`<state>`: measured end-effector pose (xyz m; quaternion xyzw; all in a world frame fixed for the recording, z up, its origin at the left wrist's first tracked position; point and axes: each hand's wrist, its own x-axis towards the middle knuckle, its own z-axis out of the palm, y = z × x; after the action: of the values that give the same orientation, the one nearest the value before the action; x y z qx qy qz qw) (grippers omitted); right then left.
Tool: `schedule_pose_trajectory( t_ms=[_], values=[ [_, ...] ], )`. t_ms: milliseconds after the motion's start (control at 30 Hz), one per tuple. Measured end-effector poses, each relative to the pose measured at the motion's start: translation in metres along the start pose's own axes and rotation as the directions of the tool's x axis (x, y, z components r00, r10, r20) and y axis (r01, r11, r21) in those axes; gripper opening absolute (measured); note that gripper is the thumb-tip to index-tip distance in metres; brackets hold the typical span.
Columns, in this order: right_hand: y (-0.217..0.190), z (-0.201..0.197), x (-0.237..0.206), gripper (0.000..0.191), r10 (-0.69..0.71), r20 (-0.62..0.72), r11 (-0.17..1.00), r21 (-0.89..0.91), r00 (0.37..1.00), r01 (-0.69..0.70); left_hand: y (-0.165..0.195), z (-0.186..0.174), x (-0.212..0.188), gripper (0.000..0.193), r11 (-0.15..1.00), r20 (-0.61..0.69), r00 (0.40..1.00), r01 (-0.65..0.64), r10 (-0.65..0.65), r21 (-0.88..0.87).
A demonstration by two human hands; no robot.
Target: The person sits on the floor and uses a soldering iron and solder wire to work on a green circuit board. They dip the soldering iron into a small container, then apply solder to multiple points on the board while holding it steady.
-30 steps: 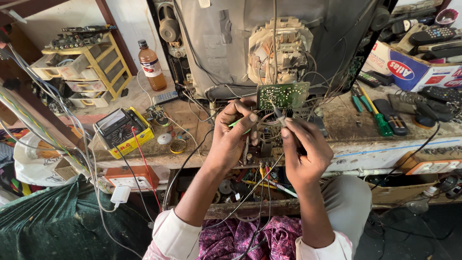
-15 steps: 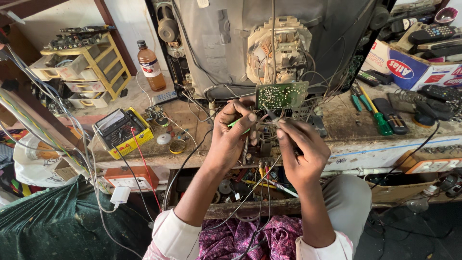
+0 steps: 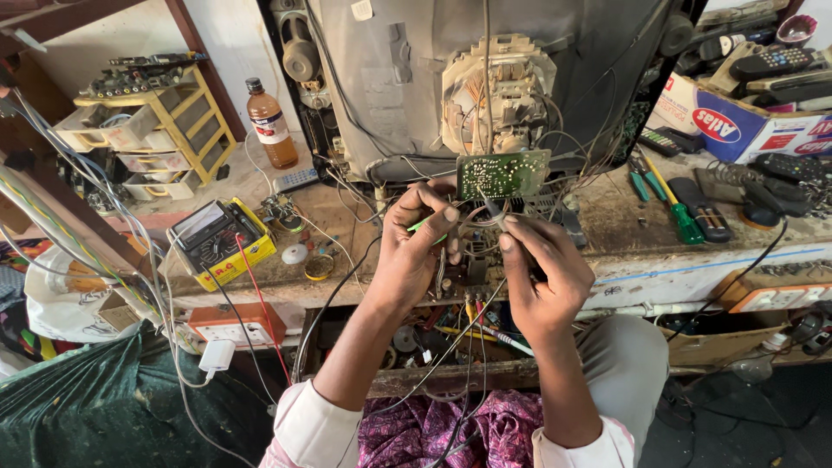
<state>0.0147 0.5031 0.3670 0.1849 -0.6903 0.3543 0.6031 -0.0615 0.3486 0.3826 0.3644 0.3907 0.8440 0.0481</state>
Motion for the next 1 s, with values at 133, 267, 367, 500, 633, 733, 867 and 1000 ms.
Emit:
schedule_pose_trajectory(
  t_ms=[133, 267, 367, 500, 633, 733, 867, 1000],
  values=[
    [0.003, 0.0, -0.001, 0.019, 0.002, 0.012, 1.0, 0.0, 1.0, -0.002, 0.0, 0.0, 0.0, 0.014, 1.0, -0.003, 1.0, 0.007, -0.007, -0.017],
    [0.006, 0.0, -0.004, 0.018, 0.031, -0.029, 0.999, 0.037, 0.999, -0.03, -0.003, -0.002, 0.001, 0.012, 1.0, -0.007, 1.0, -0.001, 0.001, -0.007],
    [0.007, 0.0, -0.006, 0.016, 0.109, -0.026, 0.991, 0.084, 0.994, -0.107, -0.006, -0.004, 0.0, 0.012, 1.0, -0.002, 1.0, -0.005, 0.005, -0.019],
    [0.009, 0.002, -0.005, 0.017, 0.138, -0.017, 0.978, 0.158, 0.99, -0.134, -0.006, -0.003, 0.002, 0.011, 1.0, -0.016, 1.0, 0.011, -0.011, -0.014],
    [0.009, 0.003, -0.004, 0.016, 0.155, 0.006, 0.969, 0.193, 0.988, -0.153, -0.004, -0.002, 0.001, 0.011, 1.0, -0.017, 1.0, 0.012, -0.012, -0.007],
    [0.01, 0.004, -0.004, 0.016, 0.147, 0.009, 0.971, 0.188, 0.989, -0.146, -0.004, -0.003, 0.001, 0.011, 1.0, -0.018, 1.0, 0.014, -0.014, -0.008],
    [0.011, 0.002, -0.005, 0.017, 0.165, 0.016, 0.968, 0.188, 0.986, -0.166, -0.006, -0.004, 0.001, 0.011, 0.999, -0.018, 1.0, 0.021, -0.021, -0.024],
    [0.011, 0.001, -0.007, 0.018, 0.189, 0.025, 0.962, 0.195, 0.982, -0.19, -0.005, -0.004, 0.001, 0.011, 1.0, -0.012, 1.0, 0.014, -0.014, -0.018]
  ],
)
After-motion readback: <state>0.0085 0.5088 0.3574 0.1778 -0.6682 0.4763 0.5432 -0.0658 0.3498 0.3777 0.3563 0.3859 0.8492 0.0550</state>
